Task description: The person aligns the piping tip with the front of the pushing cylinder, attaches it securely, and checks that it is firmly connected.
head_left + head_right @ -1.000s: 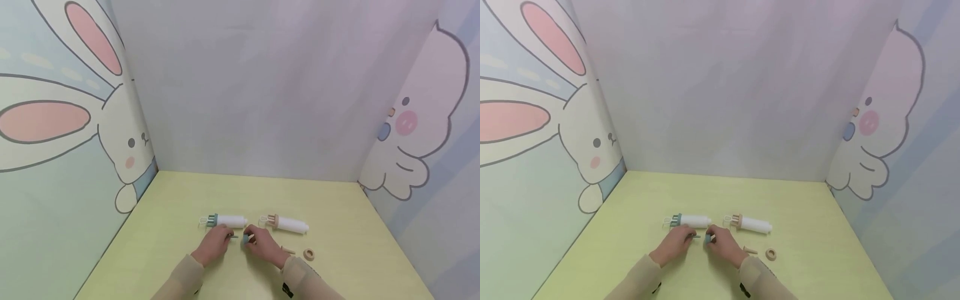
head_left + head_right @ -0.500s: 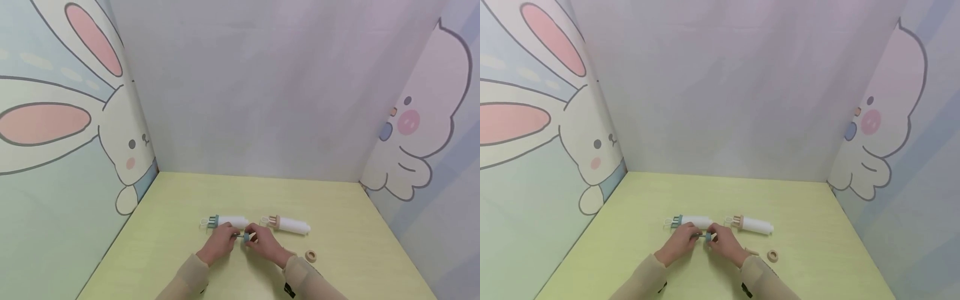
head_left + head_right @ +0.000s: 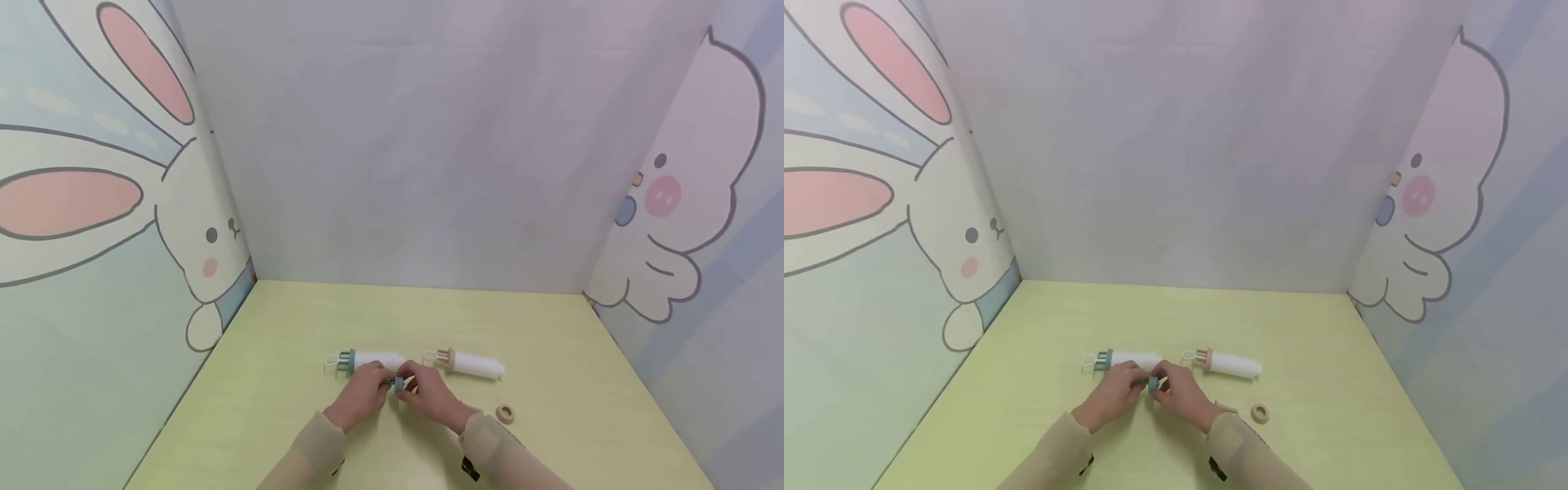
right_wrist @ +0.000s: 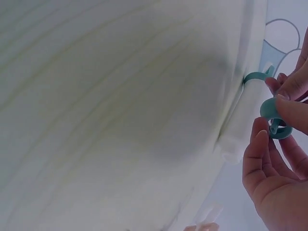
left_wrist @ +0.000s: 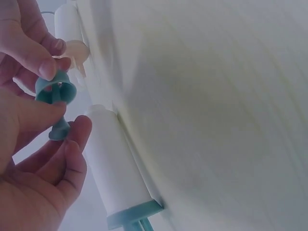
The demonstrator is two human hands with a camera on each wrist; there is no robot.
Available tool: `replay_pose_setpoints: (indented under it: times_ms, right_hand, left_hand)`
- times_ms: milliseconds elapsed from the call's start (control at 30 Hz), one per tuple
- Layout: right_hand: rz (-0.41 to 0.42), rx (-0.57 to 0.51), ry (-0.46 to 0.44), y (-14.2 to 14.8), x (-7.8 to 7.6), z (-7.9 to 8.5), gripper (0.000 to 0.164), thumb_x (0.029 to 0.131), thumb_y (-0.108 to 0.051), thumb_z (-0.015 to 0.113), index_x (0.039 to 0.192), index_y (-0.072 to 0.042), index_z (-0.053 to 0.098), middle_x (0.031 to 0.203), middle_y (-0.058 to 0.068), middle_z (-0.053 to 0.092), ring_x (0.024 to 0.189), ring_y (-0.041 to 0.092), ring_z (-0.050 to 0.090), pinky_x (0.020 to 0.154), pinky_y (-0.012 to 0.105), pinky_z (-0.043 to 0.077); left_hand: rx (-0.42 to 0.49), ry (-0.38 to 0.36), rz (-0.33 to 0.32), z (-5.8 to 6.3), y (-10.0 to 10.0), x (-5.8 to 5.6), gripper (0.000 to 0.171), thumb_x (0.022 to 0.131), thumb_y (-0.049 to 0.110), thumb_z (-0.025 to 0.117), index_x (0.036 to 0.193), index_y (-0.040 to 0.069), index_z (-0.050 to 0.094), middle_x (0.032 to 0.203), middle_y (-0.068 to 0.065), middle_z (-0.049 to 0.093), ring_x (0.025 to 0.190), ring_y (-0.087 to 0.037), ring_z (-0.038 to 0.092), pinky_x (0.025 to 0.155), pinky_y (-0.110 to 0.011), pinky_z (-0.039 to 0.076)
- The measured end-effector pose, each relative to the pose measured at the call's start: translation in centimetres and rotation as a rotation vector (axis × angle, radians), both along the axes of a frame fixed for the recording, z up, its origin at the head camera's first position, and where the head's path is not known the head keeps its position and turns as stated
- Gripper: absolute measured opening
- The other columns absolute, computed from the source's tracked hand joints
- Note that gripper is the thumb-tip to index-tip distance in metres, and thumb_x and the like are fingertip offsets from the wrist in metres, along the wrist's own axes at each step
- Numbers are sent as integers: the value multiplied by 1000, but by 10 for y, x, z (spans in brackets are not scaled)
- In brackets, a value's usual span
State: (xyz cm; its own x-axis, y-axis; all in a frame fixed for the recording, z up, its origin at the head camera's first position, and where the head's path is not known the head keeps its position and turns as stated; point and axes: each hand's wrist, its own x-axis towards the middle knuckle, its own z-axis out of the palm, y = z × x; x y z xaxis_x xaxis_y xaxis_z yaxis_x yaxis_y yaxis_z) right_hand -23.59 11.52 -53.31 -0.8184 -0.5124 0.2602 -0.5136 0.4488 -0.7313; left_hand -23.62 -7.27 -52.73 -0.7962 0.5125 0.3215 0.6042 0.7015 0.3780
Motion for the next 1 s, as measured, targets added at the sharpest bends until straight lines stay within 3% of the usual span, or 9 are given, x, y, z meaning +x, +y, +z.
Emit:
replay_pose_setpoints:
  times_ms: [467, 767, 1000]
  right_hand:
    - [-27, -14, -9, 1, 1, 5, 26, 82, 0, 72, 101, -10, 59, 98, 3, 66, 75, 12, 62, 66, 25, 50]
    - [-38, -26, 10, 4, -2, 2, 27, 81, 0, 74, 101, -9, 60, 96, 1, 66, 76, 9, 62, 67, 28, 52]
    - [-47, -50, 29, 5, -4, 1, 27, 79, 3, 74, 99, -7, 60, 94, 3, 66, 78, 13, 63, 68, 30, 53]
  left_hand:
    - [93, -130, -8, 6, 6, -1, 13, 83, 1, 71, 89, 11, 67, 81, 5, 64, 69, -7, 51, 65, -24, 46]
    - [143, -153, -7, 5, 11, -1, 16, 82, 1, 71, 90, 12, 61, 82, 6, 58, 72, -7, 51, 66, -22, 47]
    - [181, -107, 0, 3, 11, -1, 18, 80, -4, 71, 90, 10, 64, 88, 1, 53, 74, -8, 52, 67, -21, 47]
